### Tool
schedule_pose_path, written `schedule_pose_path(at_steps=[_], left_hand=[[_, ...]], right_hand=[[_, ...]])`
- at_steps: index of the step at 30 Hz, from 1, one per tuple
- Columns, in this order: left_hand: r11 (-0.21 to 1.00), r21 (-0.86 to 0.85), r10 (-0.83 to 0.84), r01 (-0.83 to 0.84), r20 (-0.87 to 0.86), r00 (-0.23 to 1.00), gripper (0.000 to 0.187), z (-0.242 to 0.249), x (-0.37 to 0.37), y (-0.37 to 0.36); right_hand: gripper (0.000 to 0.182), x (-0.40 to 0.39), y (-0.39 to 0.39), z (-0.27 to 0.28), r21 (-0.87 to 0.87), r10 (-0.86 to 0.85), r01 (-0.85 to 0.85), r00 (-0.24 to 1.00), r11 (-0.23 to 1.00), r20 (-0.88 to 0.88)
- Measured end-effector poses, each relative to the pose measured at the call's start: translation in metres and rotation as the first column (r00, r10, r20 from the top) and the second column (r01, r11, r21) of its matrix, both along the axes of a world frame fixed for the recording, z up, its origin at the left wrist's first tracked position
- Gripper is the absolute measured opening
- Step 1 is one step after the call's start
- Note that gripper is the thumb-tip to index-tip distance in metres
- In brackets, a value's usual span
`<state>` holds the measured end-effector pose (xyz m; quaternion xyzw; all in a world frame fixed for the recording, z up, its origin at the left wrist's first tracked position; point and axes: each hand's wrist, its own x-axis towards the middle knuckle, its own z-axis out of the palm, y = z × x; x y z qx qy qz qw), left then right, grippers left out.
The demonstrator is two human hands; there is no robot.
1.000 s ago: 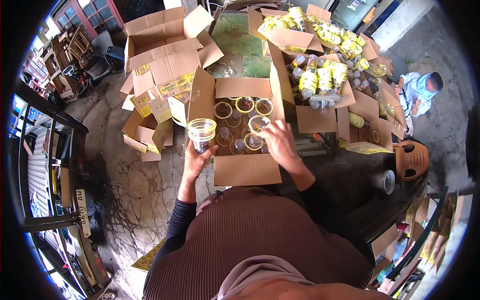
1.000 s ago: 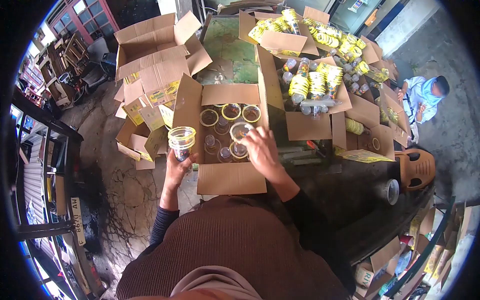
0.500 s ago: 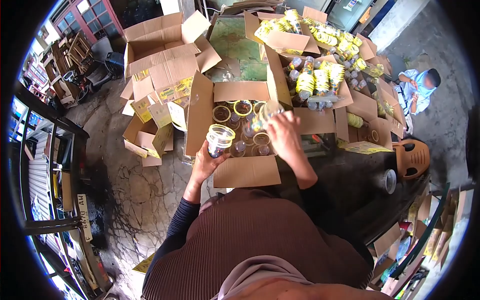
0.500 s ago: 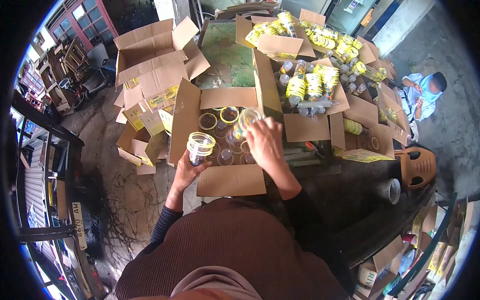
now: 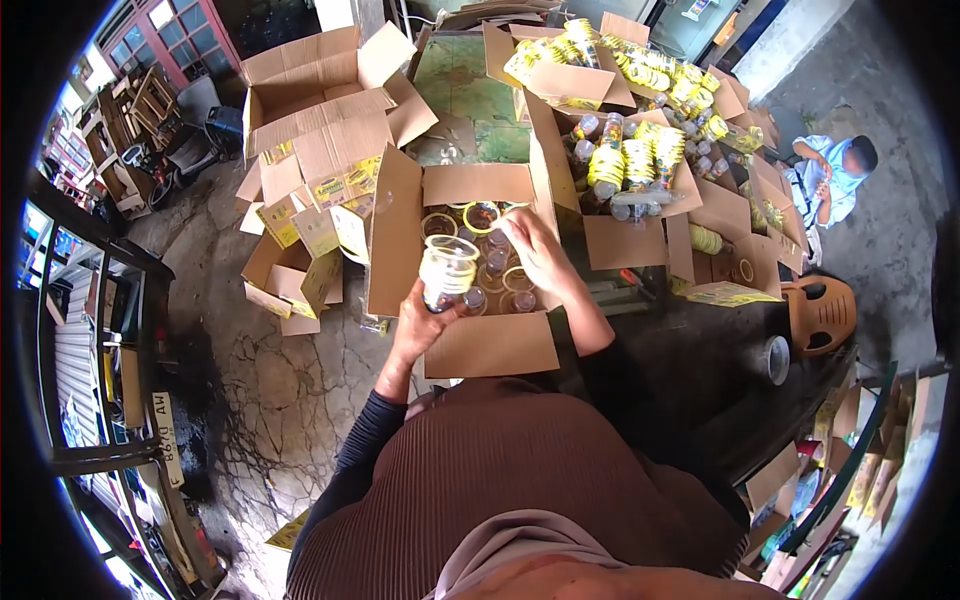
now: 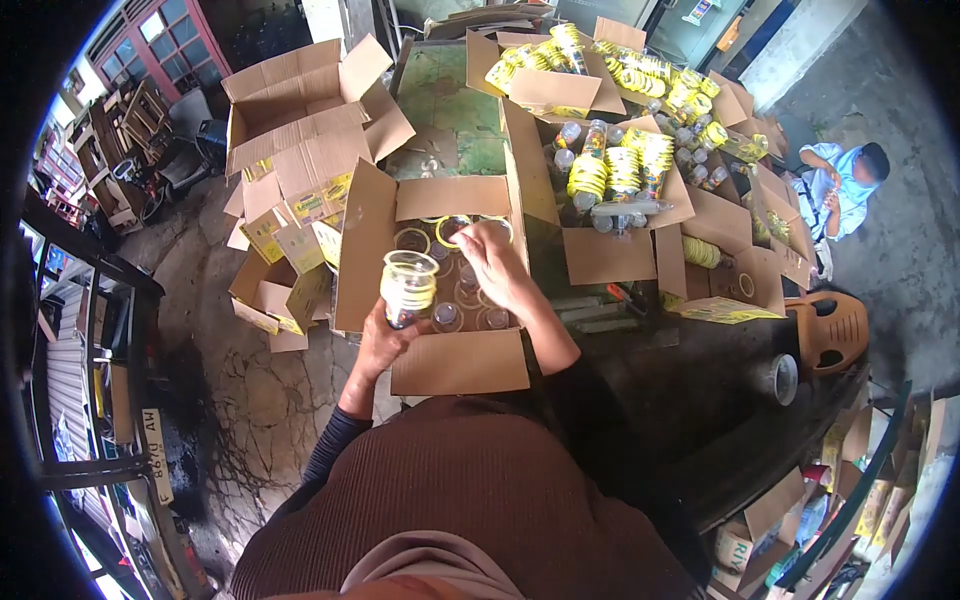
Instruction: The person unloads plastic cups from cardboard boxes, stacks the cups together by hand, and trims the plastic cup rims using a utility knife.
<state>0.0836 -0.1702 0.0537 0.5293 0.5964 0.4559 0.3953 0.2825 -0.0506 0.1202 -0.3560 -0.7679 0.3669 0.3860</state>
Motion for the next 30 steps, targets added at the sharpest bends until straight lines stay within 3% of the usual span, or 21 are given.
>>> schedule_pose_path(at_steps=[1,3,5,6,7,9,11,13,16,18,21,23,24,25,27,29,30], left_hand=[[0.998,-0.050,0.025,-0.023,0.028,0.999,0.059,-0.003,-0.006,0.001],[0.999,-0.039,0.033,-0.032,0.020,0.999,0.057,0.000,-0.014,-0.001],[0.997,-0.042,0.057,-0.059,-0.061,0.996,0.057,-0.001,-0.021,-0.003],[0.996,-0.051,0.069,-0.071,-0.044,0.997,0.058,0.000,-0.024,-0.003],[0.996,-0.051,0.072,-0.075,-0.045,0.996,0.058,-0.003,-0.028,-0.003],[0.990,-0.032,0.133,-0.134,-0.042,0.990,0.058,-0.002,-0.033,-0.004],[0.988,-0.050,0.150,-0.149,0.020,0.988,0.053,0.012,-0.032,-0.008],[0.978,-0.139,0.173,-0.153,0.140,0.975,0.038,0.023,-0.032,-0.013],[0.980,-0.079,0.194,-0.183,0.178,0.965,0.042,0.026,-0.032,-0.017],[0.979,-0.068,0.203,-0.193,0.208,0.957,0.046,0.023,-0.033,-0.018],[0.966,0.054,0.239,-0.251,0.170,0.956,0.046,0.008,-0.032,-0.018],[0.967,0.080,0.226,-0.240,0.155,0.962,0.047,0.001,-0.032,-0.021],[0.976,-0.022,0.216,-0.216,0.204,0.955,0.047,0.015,-0.030,-0.025],[0.974,-0.020,0.227,-0.227,0.204,0.952,0.047,0.016,-0.029,-0.027],[0.972,-0.084,0.230,-0.218,0.172,0.958,0.047,0.018,-0.028,-0.031],[0.979,-0.053,0.204,-0.198,0.154,0.967,0.051,-0.001,-0.030,-0.033],[0.976,-0.074,0.214,-0.205,0.134,0.968,0.052,-0.002,-0.030,-0.033]], right_hand=[[0.019,0.007,0.014,-0.026,0.101,-0.113,0.093,0.972,0.991,0.208],[0.025,0.011,0.017,-0.071,0.220,-0.245,0.129,0.700,0.967,0.670],[0.024,0.011,0.009,-0.113,0.338,-0.343,0.102,0.491,0.936,0.801],[0.023,0.009,0.007,-0.118,0.247,-0.279,0.128,0.468,0.960,0.838],[0.021,0.006,0.008,-0.124,0.277,-0.297,0.108,0.396,0.955,0.869],[0.021,0.001,0.015,-0.139,0.273,-0.325,0.184,0.383,0.944,0.865],[0.020,0.001,0.021,-0.144,0.427,-0.531,0.319,0.441,0.846,0.724],[0.018,-0.008,0.018,-0.086,0.362,-0.530,0.416,0.425,0.834,0.733],[0.015,-0.017,0.018,-0.023,0.433,-0.569,0.370,0.493,0.822,0.659],[0.015,-0.033,0.026,-0.011,0.385,-0.465,0.300,0.750,0.873,0.471],[0.012,-0.069,0.042,-0.034,0.300,-0.335,0.233,0.874,0.925,0.353],[0.012,-0.091,0.051,-0.064,0.290,-0.300,0.183,0.848,0.939,0.437],[0.014,-0.101,0.055,-0.085,0.364,-0.322,0.159,0.835,0.918,0.447],[0.016,-0.108,0.063,-0.116,0.535,-0.366,0.132,0.858,0.835,0.360],[0.017,-0.119,0.059,-0.132,0.408,-0.326,0.056,0.702,0.911,0.633],[0.024,-0.126,0.060,-0.133,0.396,-0.300,0.017,0.683,0.918,0.666],[0.033,-0.130,0.053,-0.123,0.395,-0.366,0.117,0.669,0.911,0.647]])
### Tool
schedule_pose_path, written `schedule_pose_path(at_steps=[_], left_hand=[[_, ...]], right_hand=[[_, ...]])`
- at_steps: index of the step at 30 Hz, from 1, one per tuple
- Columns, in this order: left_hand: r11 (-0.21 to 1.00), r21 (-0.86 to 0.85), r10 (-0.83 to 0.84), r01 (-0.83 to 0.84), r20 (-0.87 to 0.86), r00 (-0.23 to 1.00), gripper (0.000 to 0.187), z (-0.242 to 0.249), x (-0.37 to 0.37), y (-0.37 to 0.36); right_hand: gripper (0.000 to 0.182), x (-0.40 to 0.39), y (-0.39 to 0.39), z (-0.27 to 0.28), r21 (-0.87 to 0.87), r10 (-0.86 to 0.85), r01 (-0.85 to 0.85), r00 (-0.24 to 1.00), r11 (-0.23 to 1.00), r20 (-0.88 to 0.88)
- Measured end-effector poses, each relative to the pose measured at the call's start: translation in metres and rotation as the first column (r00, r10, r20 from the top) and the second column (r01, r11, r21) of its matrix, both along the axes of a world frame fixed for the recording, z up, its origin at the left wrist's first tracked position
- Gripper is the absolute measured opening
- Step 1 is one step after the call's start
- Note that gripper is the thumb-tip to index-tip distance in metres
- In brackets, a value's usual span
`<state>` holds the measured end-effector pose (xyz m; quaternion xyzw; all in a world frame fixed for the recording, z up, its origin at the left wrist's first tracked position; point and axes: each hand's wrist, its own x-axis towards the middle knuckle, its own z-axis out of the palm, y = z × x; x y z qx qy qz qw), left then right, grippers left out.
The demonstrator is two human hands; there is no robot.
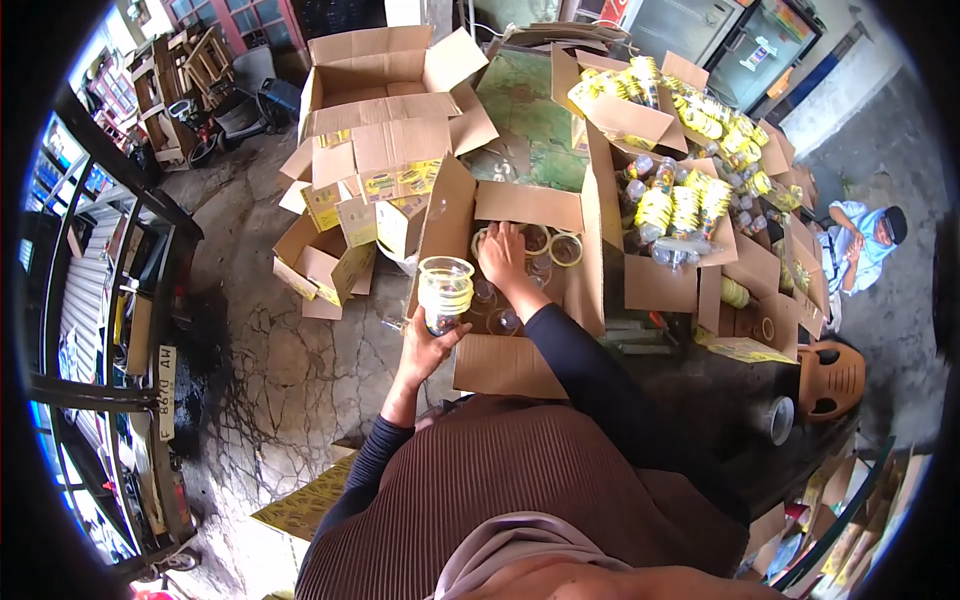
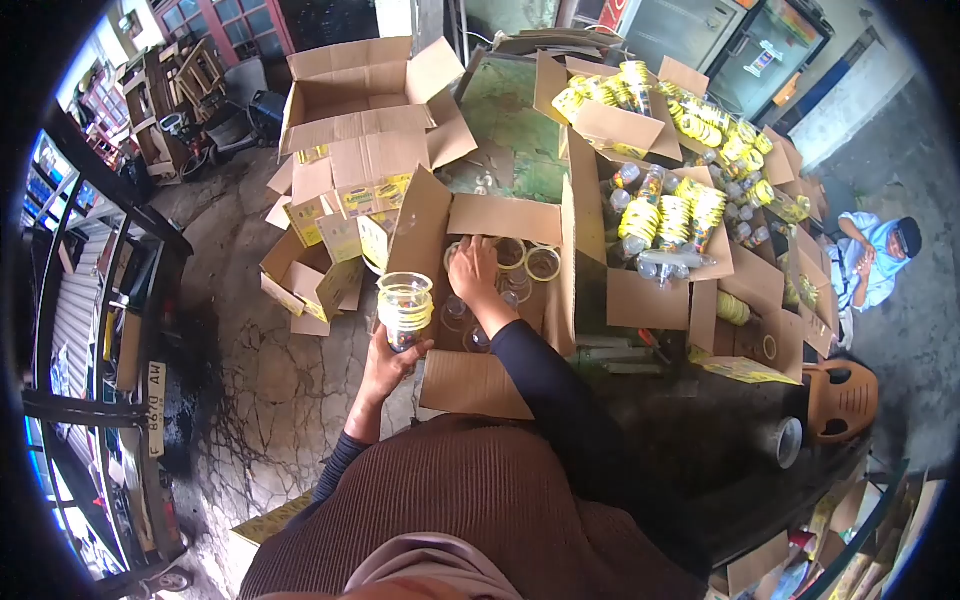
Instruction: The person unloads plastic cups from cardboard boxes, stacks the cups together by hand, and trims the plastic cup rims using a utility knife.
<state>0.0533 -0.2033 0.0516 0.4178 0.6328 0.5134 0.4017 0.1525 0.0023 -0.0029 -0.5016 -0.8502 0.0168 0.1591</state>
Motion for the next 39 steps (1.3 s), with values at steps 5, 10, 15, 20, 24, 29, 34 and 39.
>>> schedule_pose_path(at_steps=[5,10,15,20,24,29,34,39], left_hand=[[0.993,-0.120,0.011,-0.012,-0.009,1.000,0.054,0.004,-0.001,-0.006],[0.997,0.065,0.033,-0.030,-0.042,0.999,0.047,0.001,-0.001,-0.001],[0.992,0.128,0.016,0.007,-0.177,0.984,0.053,0.004,0.000,0.007],[0.997,0.011,-0.066,0.071,-0.251,0.966,0.058,0.006,0.002,0.007],[0.981,0.105,-0.115,0.160,-0.343,0.932,0.061,0.006,0.009,0.013],[0.975,0.099,-0.171,0.199,-0.238,0.956,0.064,0.004,0.031,0.015],[0.972,0.132,-0.153,0.194,-0.270,0.950,0.058,0.005,0.030,0.012],[0.979,0.126,-0.128,0.161,-0.237,0.963,0.058,0.002,0.015,0.015]], right_hand=[[0.071,0.003,-0.014,0.022,-0.110,-0.065,0.073,0.995,0.991,0.080],[0.075,0.014,-0.003,0.008,-0.107,0.136,-0.130,0.990,0.986,0.047],[0.079,0.034,0.009,0.016,-0.012,0.271,-0.277,0.948,0.961,-0.165],[0.061,0.079,0.027,0.124,-0.074,0.255,-0.332,0.833,0.940,-0.490],[0.047,0.102,0.006,0.185,-0.080,0.372,-0.538,0.675,0.839,-0.637],[0.048,0.065,-0.057,0.116,-0.043,0.681,-0.798,0.539,0.601,-0.496],[0.063,0.075,-0.058,0.101,-0.367,0.470,-0.798,0.586,0.479,-0.660],[0.031,0.074,0.005,0.049,-0.194,0.123,-0.223,0.897,0.955,-0.426]])
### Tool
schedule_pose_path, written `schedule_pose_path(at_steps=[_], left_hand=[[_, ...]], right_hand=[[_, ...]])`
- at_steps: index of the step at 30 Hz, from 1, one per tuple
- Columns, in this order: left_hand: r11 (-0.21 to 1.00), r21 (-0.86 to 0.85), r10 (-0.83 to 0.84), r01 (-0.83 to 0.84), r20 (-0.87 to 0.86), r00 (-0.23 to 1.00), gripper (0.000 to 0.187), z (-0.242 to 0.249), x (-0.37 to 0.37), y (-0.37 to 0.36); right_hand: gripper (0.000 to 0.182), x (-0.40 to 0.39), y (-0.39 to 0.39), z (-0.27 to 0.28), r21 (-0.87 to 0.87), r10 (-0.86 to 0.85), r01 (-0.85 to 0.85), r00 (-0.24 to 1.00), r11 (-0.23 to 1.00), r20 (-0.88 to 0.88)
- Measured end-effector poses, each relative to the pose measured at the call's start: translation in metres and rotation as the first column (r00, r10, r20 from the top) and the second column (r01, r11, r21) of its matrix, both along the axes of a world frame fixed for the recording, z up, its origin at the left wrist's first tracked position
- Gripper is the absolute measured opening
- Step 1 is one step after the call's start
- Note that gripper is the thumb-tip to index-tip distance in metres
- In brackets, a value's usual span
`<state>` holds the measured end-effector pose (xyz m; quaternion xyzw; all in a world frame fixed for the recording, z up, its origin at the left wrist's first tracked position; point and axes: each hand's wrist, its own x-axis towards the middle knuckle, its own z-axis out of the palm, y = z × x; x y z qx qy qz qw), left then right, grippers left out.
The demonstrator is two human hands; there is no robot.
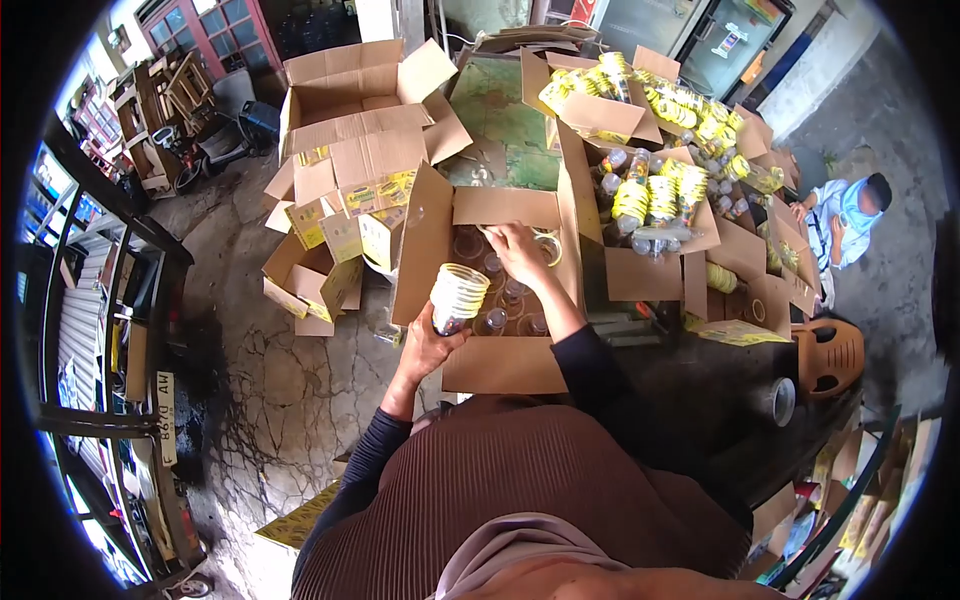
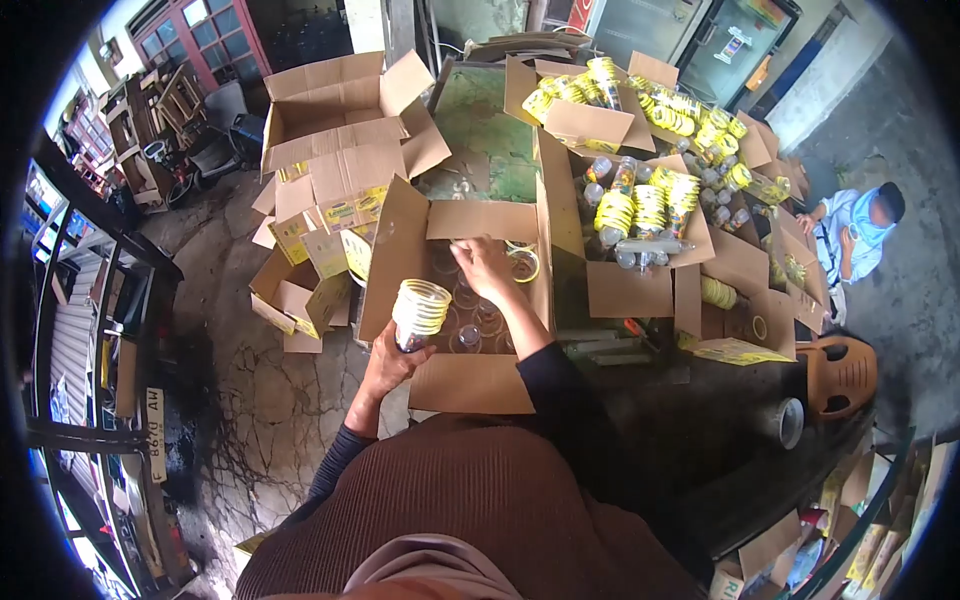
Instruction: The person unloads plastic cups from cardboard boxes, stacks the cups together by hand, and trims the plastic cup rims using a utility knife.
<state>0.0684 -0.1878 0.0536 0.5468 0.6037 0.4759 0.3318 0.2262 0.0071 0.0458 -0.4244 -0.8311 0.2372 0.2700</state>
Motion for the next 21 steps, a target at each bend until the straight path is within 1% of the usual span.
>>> schedule_pose_path(at_steps=[1,2,3,4,5,6,7,8,10,12,14,16,18,19,20,21], left_hand=[[1.000,0.024,0.005,-0.004,-0.026,1.000,0.057,-0.002,-0.002,-0.001],[1.000,0.022,0.006,-0.005,-0.030,1.000,0.057,-0.003,-0.004,-0.004],[1.000,-0.001,0.007,-0.007,-0.036,0.999,0.057,-0.005,-0.006,-0.006],[1.000,-0.022,0.007,-0.008,-0.041,0.999,0.057,-0.005,-0.007,-0.008],[1.000,-0.024,0.007,-0.008,-0.041,0.999,0.057,-0.004,-0.006,-0.011],[0.995,-0.099,0.015,-0.017,-0.019,1.000,0.058,0.000,-0.005,-0.013],[0.985,-0.171,0.025,-0.024,0.003,1.000,0.058,0.003,-0.005,-0.014],[0.986,-0.167,0.028,-0.027,0.005,1.000,0.058,0.002,-0.004,-0.014],[0.987,-0.152,0.051,-0.047,0.025,0.998,0.059,0.000,-0.002,-0.017],[0.980,-0.193,0.046,-0.035,0.055,0.997,0.060,0.004,-0.003,-0.019],[0.973,-0.229,0.038,-0.017,0.085,0.996,0.060,0.004,-0.002,-0.020],[0.984,-0.176,0.045,-0.031,0.076,0.996,0.061,0.003,0.000,-0.018],[0.989,-0.148,0.033,-0.024,0.054,0.998,0.062,0.002,0.002,-0.015],[0.992,-0.121,0.028,-0.024,0.031,0.999,0.063,0.001,0.004,-0.014],[0.993,-0.119,0.020,-0.016,0.033,0.999,0.063,-0.001,0.004,-0.012],[0.989,-0.149,0.022,-0.017,0.032,0.999,0.064,-0.003,0.004,-0.010]], right_hand=[[0.023,-0.001,-0.004,-0.002,0.104,-0.185,0.162,0.941,0.981,0.285],[0.023,0.001,-0.003,-0.013,0.101,-0.184,0.161,0.942,0.982,0.282],[0.020,0.006,0.000,-0.033,0.187,-0.214,0.141,0.859,0.972,0.466],[0.017,0.008,0.000,-0.039,0.267,-0.252,0.101,0.738,0.959,0.626],[0.015,0.012,0.002,-0.044,0.211,-0.170,0.035,0.722,0.977,0.671],[0.015,0.016,0.004,-0.048,0.211,-0.170,0.033,0.722,0.977,0.671],[0.013,0.019,0.007,-0.051,0.282,-0.175,0.006,0.799,0.959,0.575],[0.013,0.021,0.011,-0.053,0.356,-0.167,-0.014,0.866,0.934,0.472],[0.007,0.024,0.008,-0.023,0.371,-0.212,0.061,0.900,0.927,0.382],[0.009,0.033,-0.004,0.017,0.438,-0.294,0.150,0.913,0.887,0.283],[0.017,0.047,-0.011,0.048,0.468,-0.297,0.149,0.919,0.871,0.260],[0.017,0.055,-0.016,0.063,0.451,-0.350,0.162,0.860,0.878,0.371],[0.017,0.054,-0.013,0.046,0.460,-0.451,0.231,0.769,0.857,0.453],[0.017,0.051,-0.010,0.037,0.429,-0.450,0.244,0.747,0.870,0.489],[0.018,0.049,-0.014,0.026,0.457,-0.463,0.271,0.799,0.847,0.383],[0.019,0.045,-0.011,0.016,0.439,-0.464,0.268,0.771,0.858,0.435]])
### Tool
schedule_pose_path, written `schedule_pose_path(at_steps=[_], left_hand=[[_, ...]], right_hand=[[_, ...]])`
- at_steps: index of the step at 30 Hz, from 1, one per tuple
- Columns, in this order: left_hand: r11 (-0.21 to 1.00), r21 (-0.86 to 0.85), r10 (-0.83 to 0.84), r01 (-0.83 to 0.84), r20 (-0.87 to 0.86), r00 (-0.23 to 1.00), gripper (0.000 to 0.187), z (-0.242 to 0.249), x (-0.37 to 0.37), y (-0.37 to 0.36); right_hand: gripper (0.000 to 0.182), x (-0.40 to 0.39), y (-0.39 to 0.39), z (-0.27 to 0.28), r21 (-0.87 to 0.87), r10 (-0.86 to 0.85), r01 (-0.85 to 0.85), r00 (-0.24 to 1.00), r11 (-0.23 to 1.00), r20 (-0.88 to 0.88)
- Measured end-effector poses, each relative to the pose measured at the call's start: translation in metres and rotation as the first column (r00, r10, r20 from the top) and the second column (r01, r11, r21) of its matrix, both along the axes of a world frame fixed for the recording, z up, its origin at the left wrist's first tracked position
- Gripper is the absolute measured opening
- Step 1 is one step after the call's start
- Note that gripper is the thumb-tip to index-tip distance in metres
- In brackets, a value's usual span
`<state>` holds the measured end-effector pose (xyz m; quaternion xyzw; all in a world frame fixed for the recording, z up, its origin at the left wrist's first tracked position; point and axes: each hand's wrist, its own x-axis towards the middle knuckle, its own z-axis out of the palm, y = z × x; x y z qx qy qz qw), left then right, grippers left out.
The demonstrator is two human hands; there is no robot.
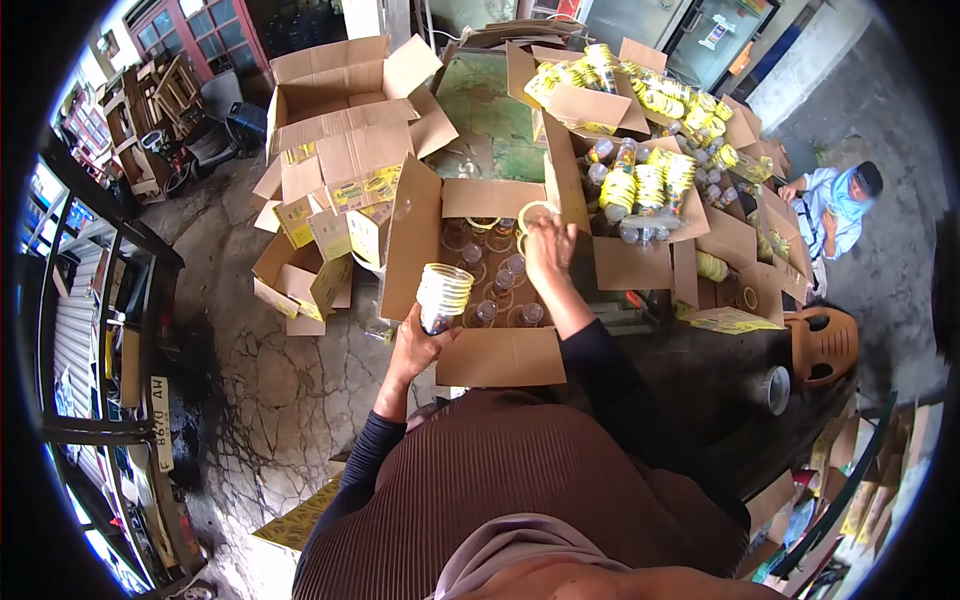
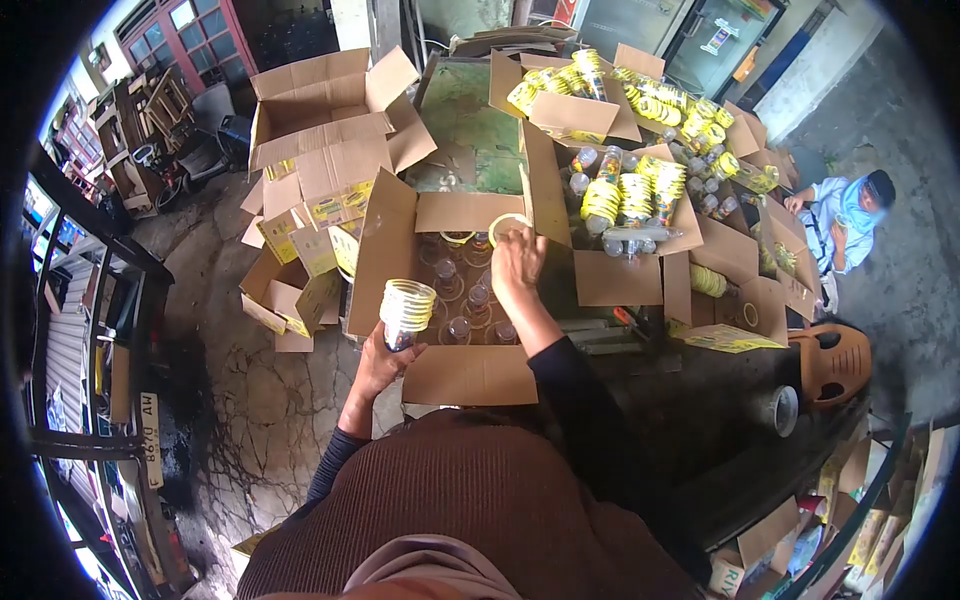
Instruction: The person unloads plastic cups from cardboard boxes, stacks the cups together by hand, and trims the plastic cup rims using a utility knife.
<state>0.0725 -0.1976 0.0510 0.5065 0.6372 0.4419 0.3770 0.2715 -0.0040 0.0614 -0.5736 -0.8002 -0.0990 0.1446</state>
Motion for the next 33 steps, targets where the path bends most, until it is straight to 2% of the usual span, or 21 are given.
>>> schedule_pose_path(at_steps=[3,5,7,9,11,12,13,15,16,19,20,21,22,23,25,26,29,31,32,33], left_hand=[[1.000,-0.025,-0.002,0.002,-0.007,1.000,0.066,0.003,0.001,0.000],[1.000,-0.018,-0.020,0.020,0.015,1.000,0.065,0.002,0.004,0.004],[1.000,0.015,-0.011,0.009,0.096,0.995,0.061,-0.013,0.002,0.003],[0.998,0.064,-0.019,0.008,0.185,0.983,0.053,-0.003,0.005,0.002],[0.998,-0.053,-0.010,0.019,0.177,0.984,0.051,0.009,0.005,0.001],[0.998,0.069,-0.004,-0.006,0.138,0.990,0.049,-0.006,0.005,0.003],[0.993,0.118,-0.006,-0.010,0.139,0.990,0.049,-0.006,0.007,0.004],[1.000,0.010,-0.025,0.023,0.141,0.990,0.049,0.006,0.008,0.002],[1.000,0.009,-0.025,0.024,0.137,0.990,0.049,0.011,0.009,0.002],[0.999,-0.026,-0.038,0.041,0.083,0.996,0.051,0.013,0.013,0.004],[0.999,0.016,-0.054,0.052,0.144,0.988,0.052,0.003,0.013,0.005],[0.997,0.057,-0.067,0.057,0.203,0.977,0.053,-0.001,0.012,0.004],[0.997,0.025,-0.072,0.069,0.210,0.975,0.055,0.009,0.014,0.004],[0.995,0.065,-0.086,0.076,0.157,0.984,0.056,0.001,0.011,0.006],[0.998,0.026,-0.065,0.065,-0.014,0.998,0.060,0.003,0.009,0.008],[0.998,-0.001,-0.062,0.063,-0.069,0.996,0.065,0.000,0.006,0.009],[0.999,0.014,-0.043,0.043,-0.038,0.998,0.067,0.003,0.003,0.009],[0.999,0.017,-0.029,0.030,-0.036,0.999,0.068,0.011,0.002,0.007],[0.999,0.024,-0.039,0.040,-0.041,0.998,0.068,0.013,0.002,0.008],[0.998,0.031,-0.051,0.053,-0.044,0.998,0.068,0.014,0.002,0.009]], right_hand=[[0.020,-0.012,0.005,-0.023,-0.103,-0.039,0.051,0.993,0.993,0.113],[0.019,-0.016,-0.003,-0.018,-0.258,-0.012,0.047,0.991,0.965,0.135],[0.026,-0.013,0.003,-0.052,-0.125,-0.026,0.055,0.974,0.991,0.224],[0.028,-0.005,0.006,-0.059,-0.156,-0.047,0.077,0.981,0.985,0.187],[0.030,-0.002,0.007,-0.060,-0.194,-0.080,0.106,0.987,0.975,0.139],[0.031,-0.003,0.008,-0.061,-0.205,-0.101,0.124,0.988,0.971,0.120],[0.032,-0.005,0.008,-0.061,-0.214,-0.120,0.139,0.988,0.967,0.101],[0.034,-0.011,0.008,-0.060,-0.227,-0.146,0.158,0.987,0.961,0.070],[0.027,-0.013,0.004,-0.061,-0.229,-0.153,0.157,0.988,0.961,0.037],[0.028,-0.015,0.019,-0.071,-0.302,-0.167,0.168,0.986,0.938,0.032],[0.026,-0.016,0.028,-0.075,-0.357,-0.197,0.202,0.979,0.912,0.052],[0.025,-0.015,0.030,-0.078,-0.324,-0.178,0.189,0.982,0.927,0.064],[0.024,-0.012,0.027,-0.075,-0.320,-0.146,0.158,0.987,0.934,0.060],[0.023,-0.009,0.026,-0.071,-0.313,-0.115,0.126,0.992,0.941,0.055],[0.021,-0.009,0.022,-0.059,-0.257,-0.119,0.113,0.993,0.960,-0.007],[0.020,-0.007,0.018,-0.055,-0.114,-0.068,0.067,0.998,0.991,-0.003],[0.022,-0.004,0.004,-0.017,-0.041,-0.135,0.129,0.964,0.991,-0.230],[0.021,0.007,-0.015,0.038,-0.033,0.047,-0.068,0.905,0.997,-0.424],[0.016,0.011,-0.025,0.065,0.043,0.136,-0.131,0.884,0.990,-0.447],[0.013,0.017,-0.025,0.074,-0.005,0.177,-0.219,0.799,0.976,-0.575]])
